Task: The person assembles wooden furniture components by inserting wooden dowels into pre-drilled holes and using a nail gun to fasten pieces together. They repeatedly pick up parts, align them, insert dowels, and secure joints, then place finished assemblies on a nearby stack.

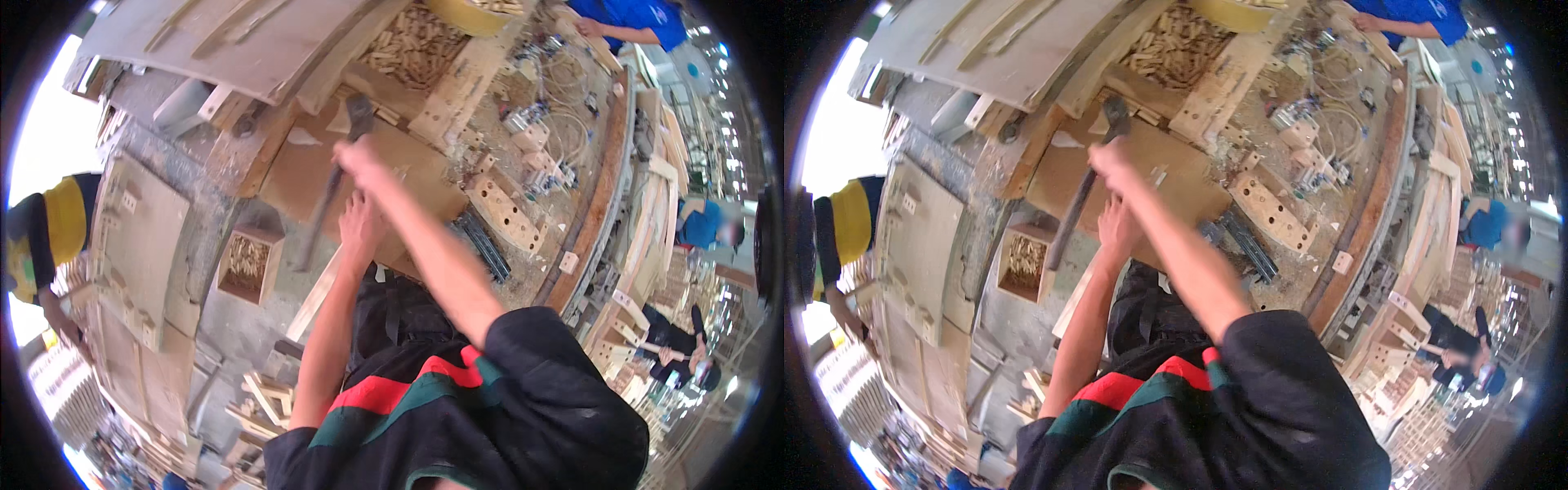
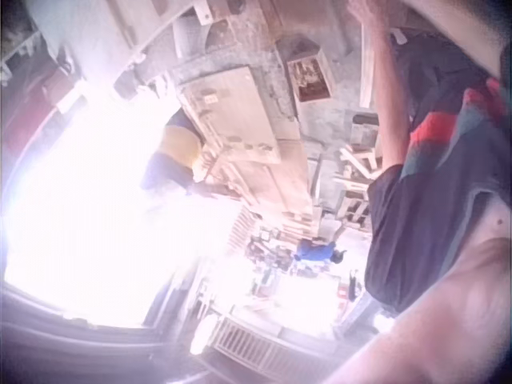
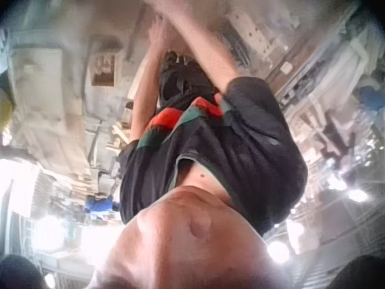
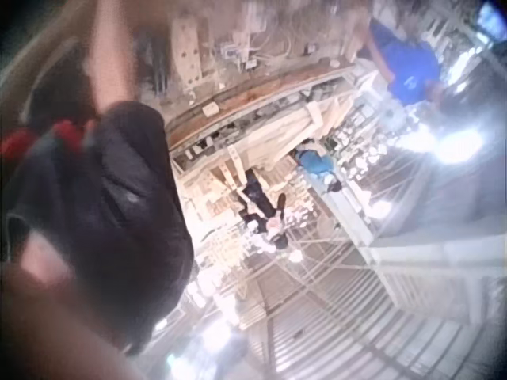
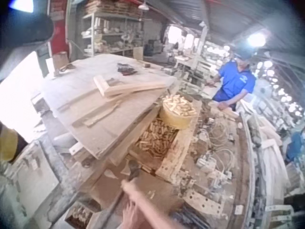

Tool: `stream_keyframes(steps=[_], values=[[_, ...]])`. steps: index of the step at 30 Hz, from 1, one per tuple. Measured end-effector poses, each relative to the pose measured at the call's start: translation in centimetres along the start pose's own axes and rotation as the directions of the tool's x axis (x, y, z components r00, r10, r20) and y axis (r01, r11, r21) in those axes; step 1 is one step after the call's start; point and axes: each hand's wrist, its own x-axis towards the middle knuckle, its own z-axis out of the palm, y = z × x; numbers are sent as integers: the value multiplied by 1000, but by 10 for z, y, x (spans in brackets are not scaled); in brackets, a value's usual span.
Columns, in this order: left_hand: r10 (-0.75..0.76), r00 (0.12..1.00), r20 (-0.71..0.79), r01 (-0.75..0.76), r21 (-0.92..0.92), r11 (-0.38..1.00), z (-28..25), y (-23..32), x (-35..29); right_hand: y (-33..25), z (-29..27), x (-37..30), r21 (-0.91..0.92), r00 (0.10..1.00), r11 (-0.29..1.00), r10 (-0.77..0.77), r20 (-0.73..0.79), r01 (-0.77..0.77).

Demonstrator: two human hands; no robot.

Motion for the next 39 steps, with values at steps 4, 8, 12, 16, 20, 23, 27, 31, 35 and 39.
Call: stream_keyframes(steps=[4,8,12,16,20,23,27,31,35,39], values=[[-127,989,81,130,-37,991,-19,3,1,-109,-159,-81,396,664,873,-118,738,-285],[-116,993,13,117,-33,993,-21,12,38,-95,-238,-136,-201,885,979,59,462,40],[-156,983,97,157,-4,988,-16,17,50,-95,-275,-134,-147,932,986,123,340,-76],[-183,971,154,185,3,983,-22,21,55,-89,-277,-105,103,988,983,-155,21,152],[-182,971,154,177,48,983,-15,17,56,-50,-226,-75,18,996,997,-69,-53,70],[-152,970,192,143,58,988,-18,19,58,2,-190,-84,-398,981,914,-1,196,81],[-155,975,158,145,74,987,-4,12,45,-24,-227,-100,-226,941,967,182,286,-118],[-177,974,144,172,49,984,-11,16,58,-86,-243,-67,-98,1000,995,19,6,-18],[-152,978,139,143,72,987,-11,18,60,-24,-208,-42,-297,992,950,115,46,-96],[-145,981,132,138,58,989,-19,15,68,-26,-213,-77,-215,868,927,367,335,-309]])
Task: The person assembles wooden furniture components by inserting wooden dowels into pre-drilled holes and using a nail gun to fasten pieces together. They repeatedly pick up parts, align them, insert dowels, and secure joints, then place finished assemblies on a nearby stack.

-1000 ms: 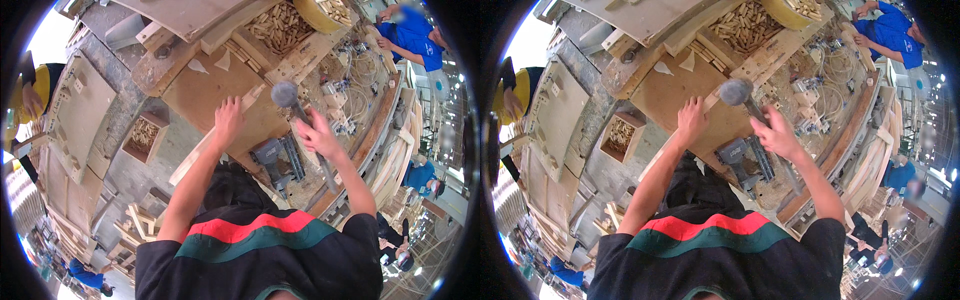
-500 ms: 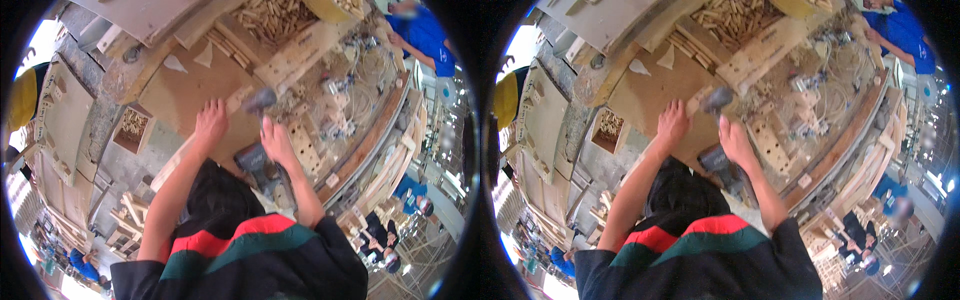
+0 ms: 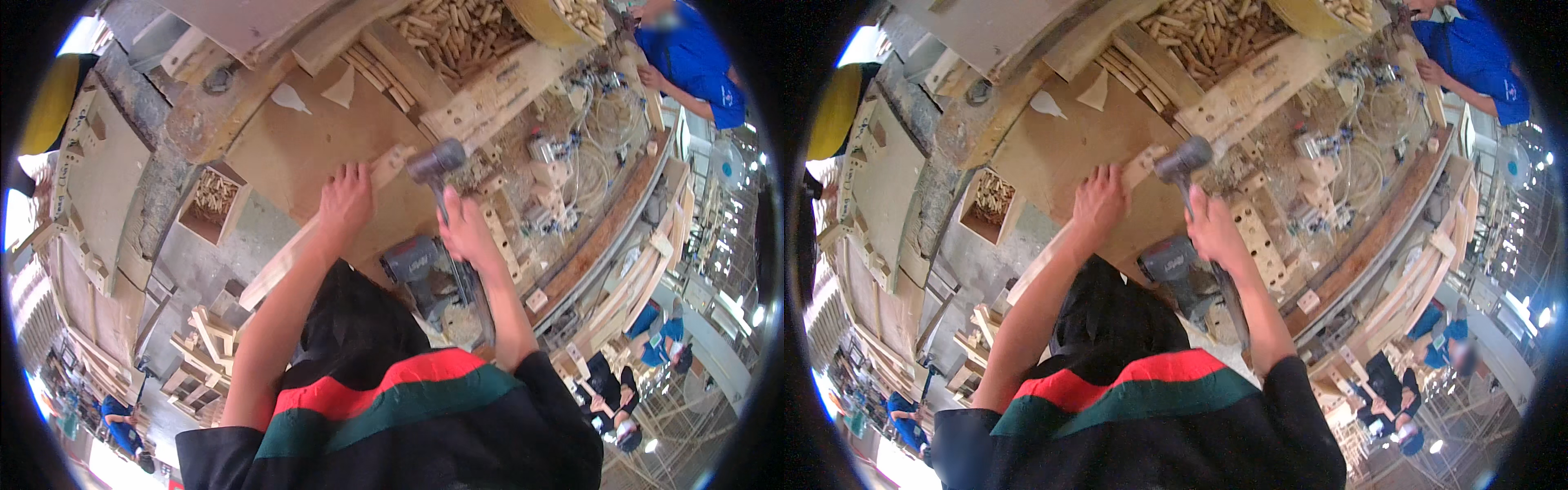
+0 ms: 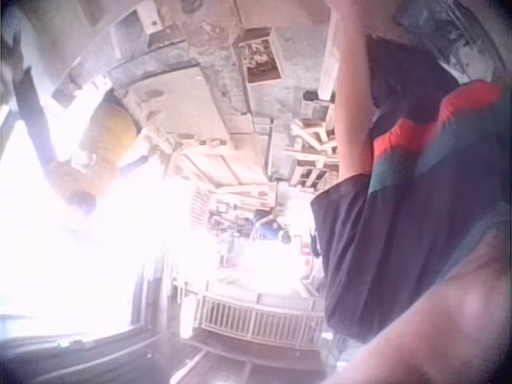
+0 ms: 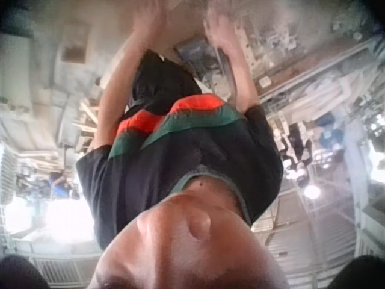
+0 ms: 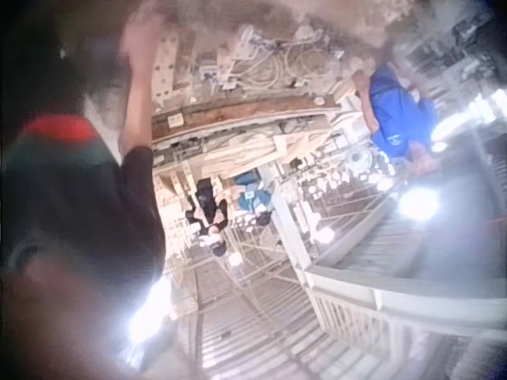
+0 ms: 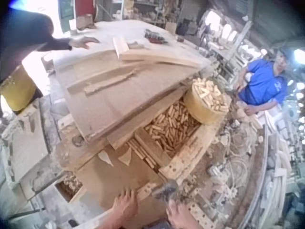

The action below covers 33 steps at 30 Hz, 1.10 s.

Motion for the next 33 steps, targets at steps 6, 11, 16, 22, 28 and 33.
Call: stream_keyframes(steps=[6,11,16,22,28,33], values=[[-37,999,36,36,13,999,11,-3,-14,-32,-36,-16,103,935,969,-184,-304,224],[10,999,41,-9,-28,1000,3,-2,-17,17,13,31,-130,991,988,-101,-93,88],[-27,998,57,28,-23,999,-1,-6,-16,-12,-10,-31,155,996,985,-63,-61,72],[127,984,126,-75,-354,932,9,-41,-11,-116,-22,43,216,795,777,-516,-318,591],[343,925,164,-277,-327,903,36,-64,-14,-154,1,186,-372,556,681,-731,-396,631],[407,893,191,-305,-409,860,4,-20,-50,-71,-55,36,-704,496,379,-867,-44,601]])
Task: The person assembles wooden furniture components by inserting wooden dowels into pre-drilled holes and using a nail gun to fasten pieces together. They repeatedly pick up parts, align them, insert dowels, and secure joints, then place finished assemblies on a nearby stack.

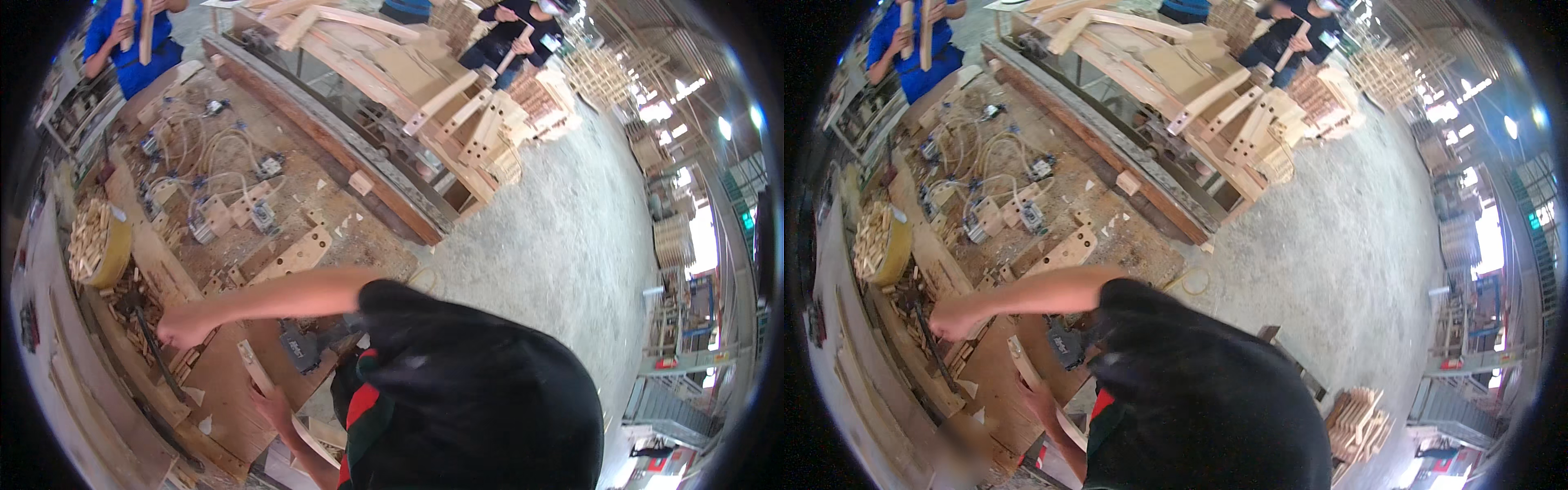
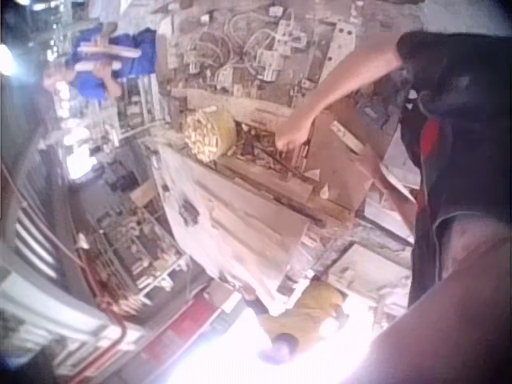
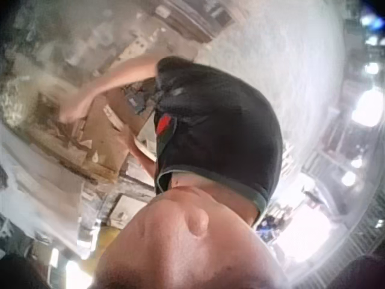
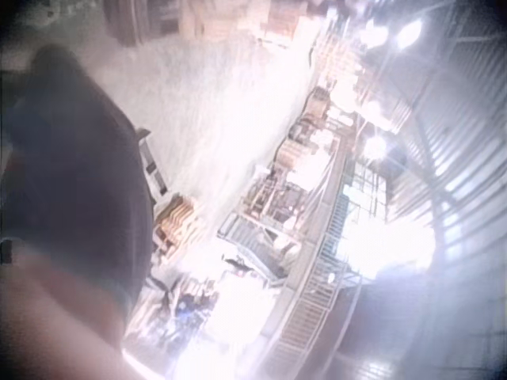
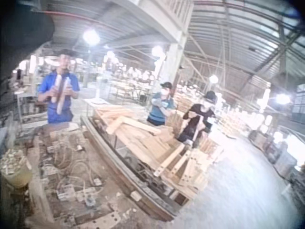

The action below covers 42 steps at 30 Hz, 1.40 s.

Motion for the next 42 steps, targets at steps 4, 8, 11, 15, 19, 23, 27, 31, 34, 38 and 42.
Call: stream_keyframes(steps=[4,8,11,15,19,23,27,31,34,38,42], values=[[-101,990,97,96,56,994,4,-1,3,-14,-161,-266,76,721,750,654,-228,-657],[-232,950,211,201,159,967,-2,-4,12,40,-236,-502,-272,253,120,811,-528,-955],[-109,991,77,106,32,994,9,0,0,91,-268,-636,-328,238,3,694,-679,-945],[-84,996,30,89,-341,936,9,-54,-15,134,-287,-688,-505,604,355,609,-514,-787],[-159,947,278,241,-291,926,1,-93,9,167,-292,-708,-599,605,385,766,-217,-702],[-261,935,238,308,-184,934,-21,-24,6,147,-312,-691,-654,621,376,761,-186,-656],[-59,946,-318,-34,-279,960,-76,-56,-11,47,-358,-605,-464,665,598,161,-730,-654],[12,843,-538,-236,-349,907,-95,64,3,-25,-400,-518,-16,174,999,-24,-985,51],[-91,949,-301,-119,-612,782,-76,184,21,-32,-407,-499,349,252,668,241,-937,657],[415,819,-395,-544,-307,781,-66,302,54,-54,-356,-389,555,524,359,188,-831,751],[411,843,-348,-538,-522,661,-81,357,41,-89,-301,-322,716,774,443,72,-629,540]])
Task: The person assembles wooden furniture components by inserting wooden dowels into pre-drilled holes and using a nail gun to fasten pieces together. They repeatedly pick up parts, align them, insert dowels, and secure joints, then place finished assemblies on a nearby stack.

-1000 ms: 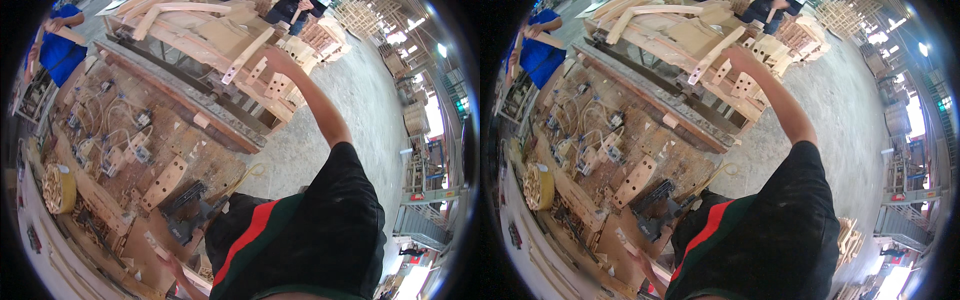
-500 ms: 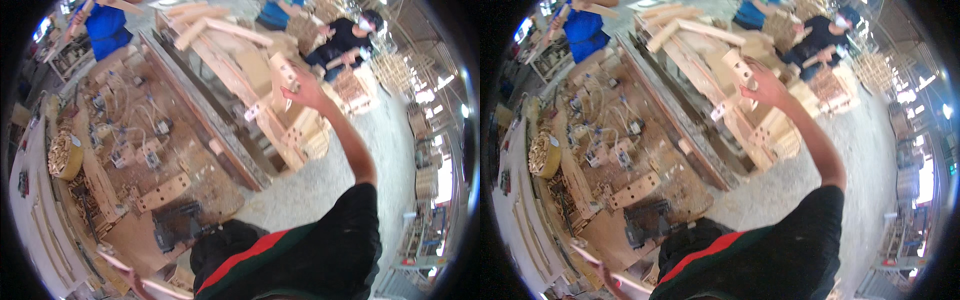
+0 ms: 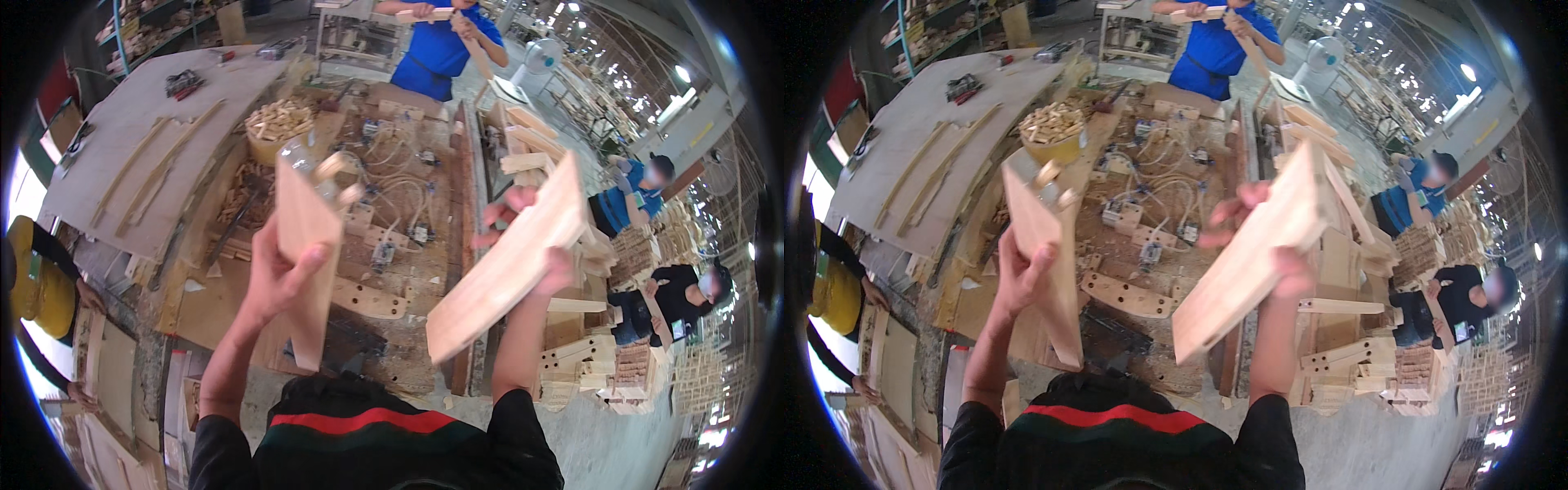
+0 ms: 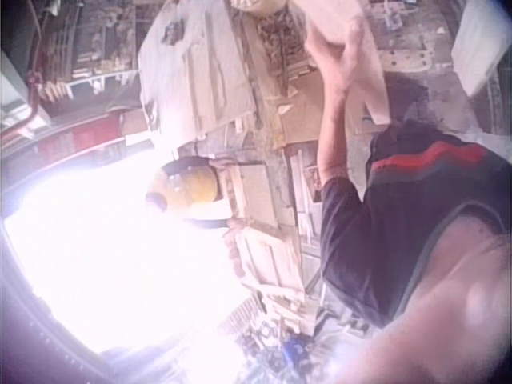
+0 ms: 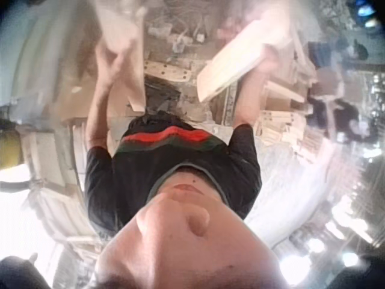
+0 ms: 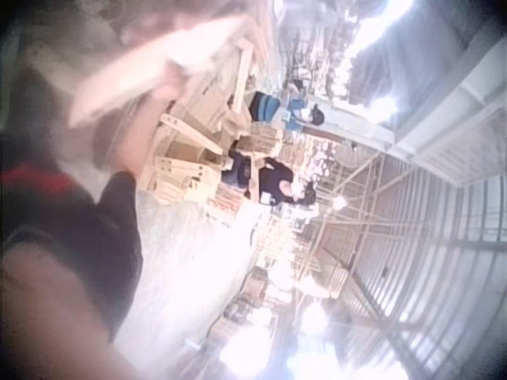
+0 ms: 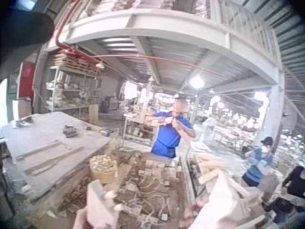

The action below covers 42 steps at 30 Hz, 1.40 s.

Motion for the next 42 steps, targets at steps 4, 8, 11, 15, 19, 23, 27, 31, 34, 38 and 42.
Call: stream_keyframes(steps=[4,8,11,15,19,23,27,31,34,38,42], values=[[-59,998,19,59,5,998,3,25,-5,13,70,15,-960,980,253,125,155,119],[-38,998,47,36,40,999,5,35,-12,14,78,34,-964,988,215,-30,153,156],[-48,998,41,47,21,999,10,33,-14,0,82,38,-968,976,134,21,217,212],[-46,995,86,36,111,993,10,39,-16,-7,91,39,-980,975,70,109,192,185],[49,994,99,-65,170,983,12,40,-14,-19,94,38,-963,958,16,92,270,270],[251,962,107,-269,217,938,20,35,-10,-32,100,46,-942,942,-71,106,319,327],[285,950,126,-305,181,935,24,28,-12,-47,104,54,-884,899,-184,187,397,429],[240,962,128,-257,138,957,27,27,-9,-47,105,59,-829,873,-288,255,416,479],[230,964,131,-243,96,965,27,25,-9,-53,109,65,-774,842,-352,346,415,526],[281,954,110,-289,64,955,26,20,-8,-53,111,74,-805,822,-271,404,402,527],[198,965,174,-207,37,978,18,21,-9,-43,113,71,-829,844,-266,381,378,492]])
